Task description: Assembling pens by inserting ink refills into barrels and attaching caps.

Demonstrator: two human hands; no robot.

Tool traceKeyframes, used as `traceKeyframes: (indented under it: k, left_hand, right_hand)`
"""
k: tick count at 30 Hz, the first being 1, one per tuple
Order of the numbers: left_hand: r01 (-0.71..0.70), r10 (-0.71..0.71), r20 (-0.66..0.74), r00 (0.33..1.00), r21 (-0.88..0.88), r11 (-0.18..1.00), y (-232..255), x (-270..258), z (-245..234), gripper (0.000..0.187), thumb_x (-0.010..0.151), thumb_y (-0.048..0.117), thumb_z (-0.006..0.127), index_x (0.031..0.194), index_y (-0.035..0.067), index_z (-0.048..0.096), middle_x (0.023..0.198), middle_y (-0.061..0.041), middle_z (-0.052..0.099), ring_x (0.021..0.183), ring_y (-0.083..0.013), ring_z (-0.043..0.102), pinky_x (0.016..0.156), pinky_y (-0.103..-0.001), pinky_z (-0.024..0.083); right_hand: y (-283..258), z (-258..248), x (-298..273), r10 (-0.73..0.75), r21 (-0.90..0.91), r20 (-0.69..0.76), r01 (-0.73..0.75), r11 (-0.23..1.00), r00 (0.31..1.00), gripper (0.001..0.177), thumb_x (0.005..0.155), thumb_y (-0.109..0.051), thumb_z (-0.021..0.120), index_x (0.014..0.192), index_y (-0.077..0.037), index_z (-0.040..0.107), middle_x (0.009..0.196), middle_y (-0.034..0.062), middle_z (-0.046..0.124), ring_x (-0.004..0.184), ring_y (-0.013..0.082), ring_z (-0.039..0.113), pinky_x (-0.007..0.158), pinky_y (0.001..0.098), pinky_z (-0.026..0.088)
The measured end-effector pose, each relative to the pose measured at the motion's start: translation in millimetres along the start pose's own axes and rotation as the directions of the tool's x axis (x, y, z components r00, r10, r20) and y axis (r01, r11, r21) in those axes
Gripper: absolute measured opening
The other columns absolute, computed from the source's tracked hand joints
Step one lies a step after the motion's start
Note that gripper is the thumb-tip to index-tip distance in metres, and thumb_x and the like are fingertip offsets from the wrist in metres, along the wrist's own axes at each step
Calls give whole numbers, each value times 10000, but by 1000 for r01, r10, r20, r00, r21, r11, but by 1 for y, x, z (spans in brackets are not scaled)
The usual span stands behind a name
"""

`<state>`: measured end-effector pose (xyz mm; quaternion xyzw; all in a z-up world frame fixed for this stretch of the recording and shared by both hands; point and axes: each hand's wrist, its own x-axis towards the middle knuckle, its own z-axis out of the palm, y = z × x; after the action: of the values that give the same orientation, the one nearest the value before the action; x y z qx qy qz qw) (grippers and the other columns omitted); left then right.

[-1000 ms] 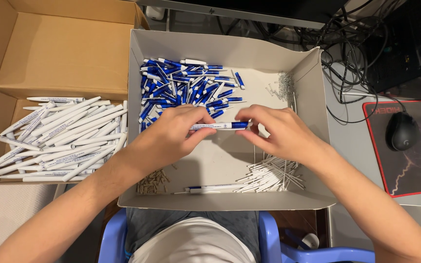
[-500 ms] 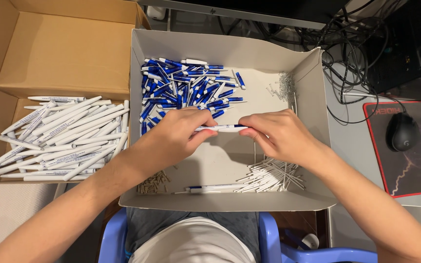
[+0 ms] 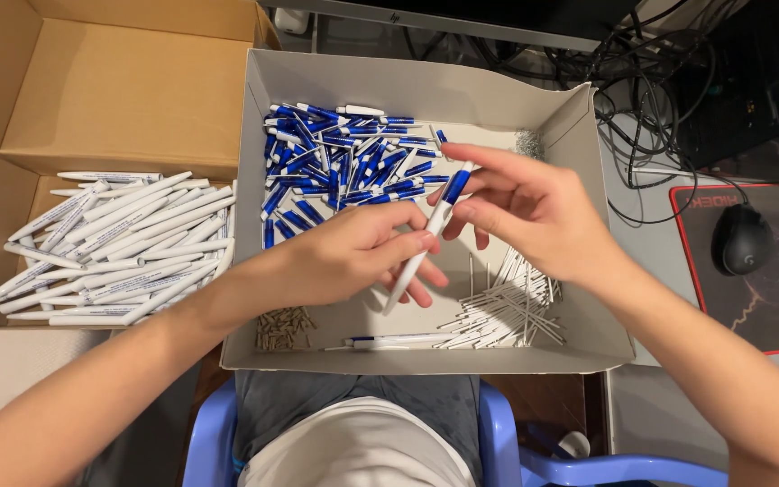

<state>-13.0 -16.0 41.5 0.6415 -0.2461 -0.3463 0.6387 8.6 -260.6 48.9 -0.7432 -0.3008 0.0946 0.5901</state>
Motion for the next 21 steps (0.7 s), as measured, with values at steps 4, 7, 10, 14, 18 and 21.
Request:
traceKeyframes:
  k: [4, 7, 10, 14, 18, 21]
  left_hand:
    - [-42, 43, -11, 999, 81, 996, 11, -1, 2, 320, 1045, 253, 462, 1116, -27, 600, 972, -255, 799, 909, -269, 821, 846, -370, 675]
    - [172, -134, -144, 980, 297, 939, 14, -7, 0, 278, 961, 349, 573, 856, 111, 670, 770, -1, 819, 661, -88, 671, 627, -248, 494]
    - [-70, 138, -105, 985, 489, 869, 3, -18, -13, 266, 1001, 351, 540, 1029, 129, 686, 909, 30, 863, 684, -122, 740, 717, -251, 534]
    - [94, 72, -187, 980, 745, 660, -20, -41, -31, 228, 1007, 369, 582, 1049, 195, 722, 948, 13, 798, 887, -184, 754, 720, -377, 526]
    - [61, 202, -205, 958, 830, 554, -27, -66, -43, 182, 999, 288, 646, 1102, 152, 709, 860, -13, 759, 700, -214, 715, 565, -398, 554]
    - [44, 235, -155, 959, 907, 420, -38, -67, -43, 141, 1003, 290, 641, 1013, 155, 681, 851, 6, 728, 730, -246, 709, 503, -443, 537]
  right_hand:
    - [-16, 8, 1, 46, 8, -59, -46, 999, 997, 419, 950, 58, 642, 1364, 78, 583, 929, 210, 757, 771, 246, 764, 624, 322, 629]
    - [-25, 12, -1, 205, -149, -72, -213, 966, 976, 392, 950, -62, 694, 1335, -15, 637, 834, 110, 720, 690, 137, 678, 716, 219, 561]
    - [-19, 8, -4, 261, -193, -77, -272, 943, 962, 151, 931, -31, 723, 1060, -5, 650, 855, 124, 769, 768, 169, 781, 699, 231, 589]
    - [3, 2, -17, 424, -208, -69, -429, 879, 903, 159, 851, -13, 784, 935, -12, 649, 938, 115, 794, 866, 157, 779, 866, 247, 639]
    - [25, 2, -21, 472, -205, 94, -447, 871, 876, 148, 835, -41, 787, 893, -56, 651, 966, 99, 829, 844, 149, 801, 836, 251, 674]
    - [24, 1, -15, 467, -233, 130, -431, 872, 874, 192, 832, -27, 791, 997, -40, 692, 946, 64, 793, 883, 130, 782, 905, 230, 635]
